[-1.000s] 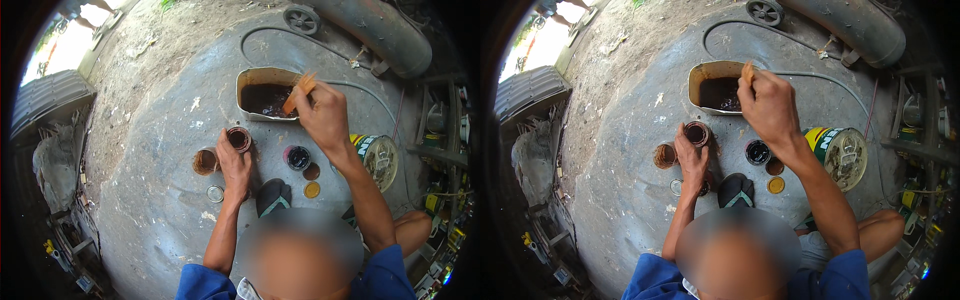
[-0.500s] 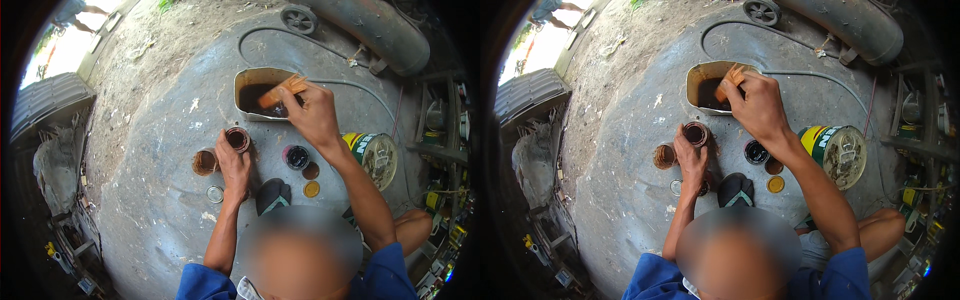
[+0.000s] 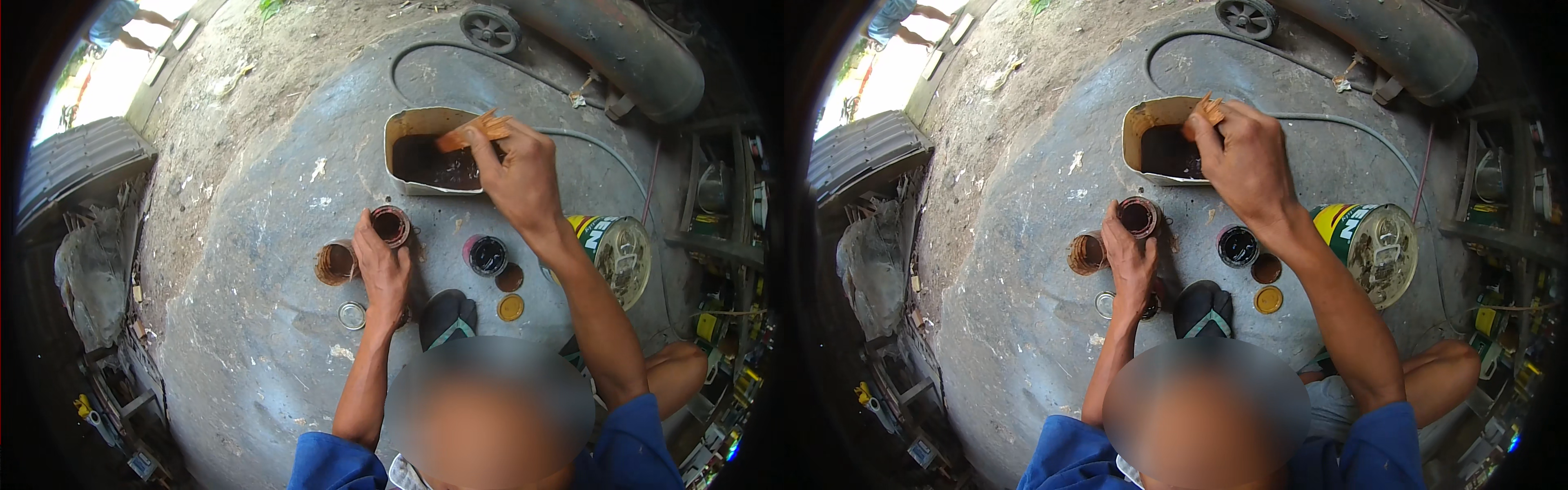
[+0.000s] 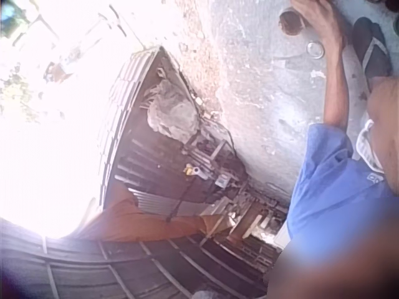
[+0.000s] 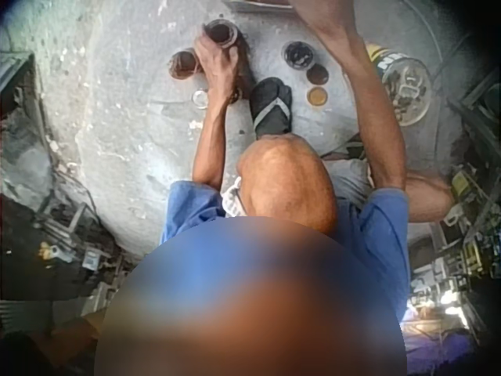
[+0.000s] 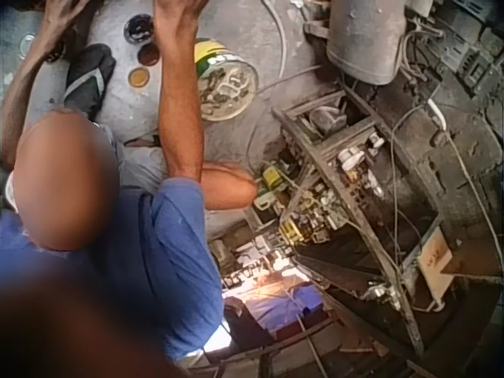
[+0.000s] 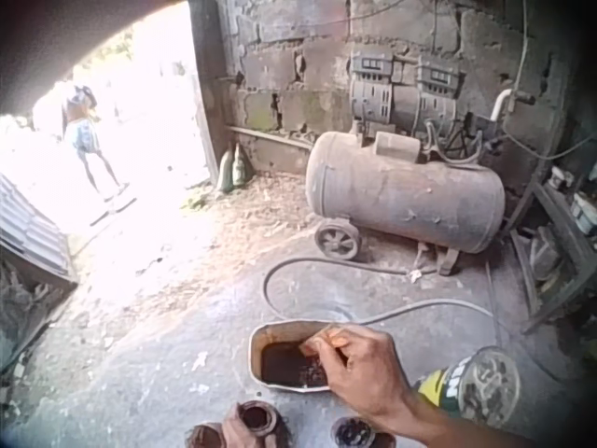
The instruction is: The person is mixing different colors of paint from several small cans into a larger container using a wooden stirrer.
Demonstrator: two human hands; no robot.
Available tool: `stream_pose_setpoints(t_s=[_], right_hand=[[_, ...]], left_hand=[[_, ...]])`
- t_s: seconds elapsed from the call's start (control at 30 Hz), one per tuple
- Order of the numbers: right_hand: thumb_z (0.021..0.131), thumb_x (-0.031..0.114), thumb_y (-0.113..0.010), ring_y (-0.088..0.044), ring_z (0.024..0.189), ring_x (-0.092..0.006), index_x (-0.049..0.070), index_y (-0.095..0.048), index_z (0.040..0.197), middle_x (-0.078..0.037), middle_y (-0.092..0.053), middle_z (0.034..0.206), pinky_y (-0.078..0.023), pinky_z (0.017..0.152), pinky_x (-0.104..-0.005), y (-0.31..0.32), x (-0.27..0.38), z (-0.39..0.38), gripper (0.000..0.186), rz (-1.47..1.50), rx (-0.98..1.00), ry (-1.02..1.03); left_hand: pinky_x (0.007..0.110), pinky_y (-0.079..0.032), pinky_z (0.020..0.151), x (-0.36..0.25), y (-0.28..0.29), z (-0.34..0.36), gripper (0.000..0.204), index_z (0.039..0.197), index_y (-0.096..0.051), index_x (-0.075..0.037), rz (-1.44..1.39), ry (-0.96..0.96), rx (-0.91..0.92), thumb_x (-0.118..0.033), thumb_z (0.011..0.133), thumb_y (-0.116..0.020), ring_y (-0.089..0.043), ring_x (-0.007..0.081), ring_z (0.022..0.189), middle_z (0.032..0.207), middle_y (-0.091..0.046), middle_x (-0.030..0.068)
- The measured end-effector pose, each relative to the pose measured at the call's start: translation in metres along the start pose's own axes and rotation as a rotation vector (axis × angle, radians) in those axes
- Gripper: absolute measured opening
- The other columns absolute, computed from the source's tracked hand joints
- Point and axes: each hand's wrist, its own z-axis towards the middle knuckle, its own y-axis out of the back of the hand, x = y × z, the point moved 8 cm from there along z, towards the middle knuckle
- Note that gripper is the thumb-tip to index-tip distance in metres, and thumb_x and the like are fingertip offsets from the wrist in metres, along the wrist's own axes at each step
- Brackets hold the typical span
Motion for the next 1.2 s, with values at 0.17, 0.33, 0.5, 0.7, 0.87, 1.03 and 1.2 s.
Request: stream_pose_setpoints(t_s=[0.17,0.33,0.5,0.7,0.87,1.03,1.2], right_hand=[[0.102,0.011,-0.068,-0.074,0.082,-0.042,-0.004,-0.074,0.089,-0.022,-0.073,0.088,-0.056,0.074,-0.0489,0.002,0.0,-0.009,0.02,-0.107,0.03,-0.073],[0.101,0.011,-0.069,-0.073,0.082,-0.0441,-0.004,-0.074,0.094,-0.022,-0.073,0.089,-0.056,0.074,-0.0496,-0.007,0.002,-0.003,0.017,0.091,0.022,-0.001],[0.102,0.011,-0.069,-0.073,0.081,-0.043,-0.004,-0.075,0.094,-0.023,-0.073,0.088,-0.057,0.074,-0.0484,0.0,0.002,-0.009,0.018,-0.084,0.016,-0.045],[0.102,0.011,-0.068,-0.072,0.081,-0.0449,-0.005,-0.073,0.096,-0.023,-0.072,0.088,-0.056,0.073,-0.0496,-0.005,-0.002,-0.003,0.018,0.031,0.033,-0.011],[0.102,0.011,-0.069,-0.072,0.08,-0.0442,-0.005,-0.071,0.089,-0.023,-0.072,0.089,-0.056,0.074,-0.0495,0.004,-0.002,-0.008,0.021,-0.124,-0.006,-0.066],[0.103,0.012,-0.068,-0.072,0.08,-0.0443,-0.004,-0.073,0.092,-0.023,-0.072,0.089,-0.057,0.073,-0.0503,-0.011,-0.001,-0.003,0.02,0.04,0.059,-0.029],[0.103,0.012,-0.068,-0.072,0.08,-0.0436,-0.005,-0.073,0.088,-0.024,-0.072,0.086,-0.057,0.073,-0.0494,0.003,-0.001,-0.003,0.023,-0.08,-0.042,-0.014]], left_hand=[[0.053,-0.036,0.123,-0.002,0.004,-0.001,0.09,0.164,-0.028,0.008,0.005,0.006,-0.002,0.001,0.087,-0.074,-0.048,0.0482,0.142,0.152,-0.046,0.0296],[0.051,-0.037,0.123,-0.004,0.003,0.002,0.088,0.164,-0.03,0.007,0.01,0.051,0.018,-0.001,0.088,-0.075,-0.048,0.0466,0.142,0.15,-0.047,0.0289],[0.052,-0.037,0.123,-0.002,0.006,0.001,0.088,0.164,-0.031,0.007,0.01,0.064,0.017,-0.001,0.088,-0.074,-0.049,0.0467,0.142,0.149,-0.048,0.0291],[0.052,-0.038,0.123,-0.006,0.002,0.003,0.088,0.164,-0.03,0.007,-0.007,0.038,0.01,0.0,0.087,-0.074,-0.049,0.0471,0.142,0.151,-0.047,0.0297],[0.052,-0.037,0.123,-0.002,0.004,0.0,0.088,0.164,-0.03,0.008,-0.02,0.025,-0.006,-0.001,0.087,-0.073,-0.048,0.0474,0.142,0.153,-0.047,0.0298],[0.052,-0.037,0.123,0.001,0.002,0.001,0.091,0.164,-0.028,0.007,0.033,0.038,0.011,0.0,0.086,-0.073,-0.048,0.048,0.142,0.153,-0.046,0.0298],[0.051,-0.037,0.124,-0.001,0.003,0.001,0.088,0.164,-0.03,0.008,0.015,0.037,0.017,-0.001,0.087,-0.073,-0.048,0.0477,0.143,0.153,-0.046,0.0299]])
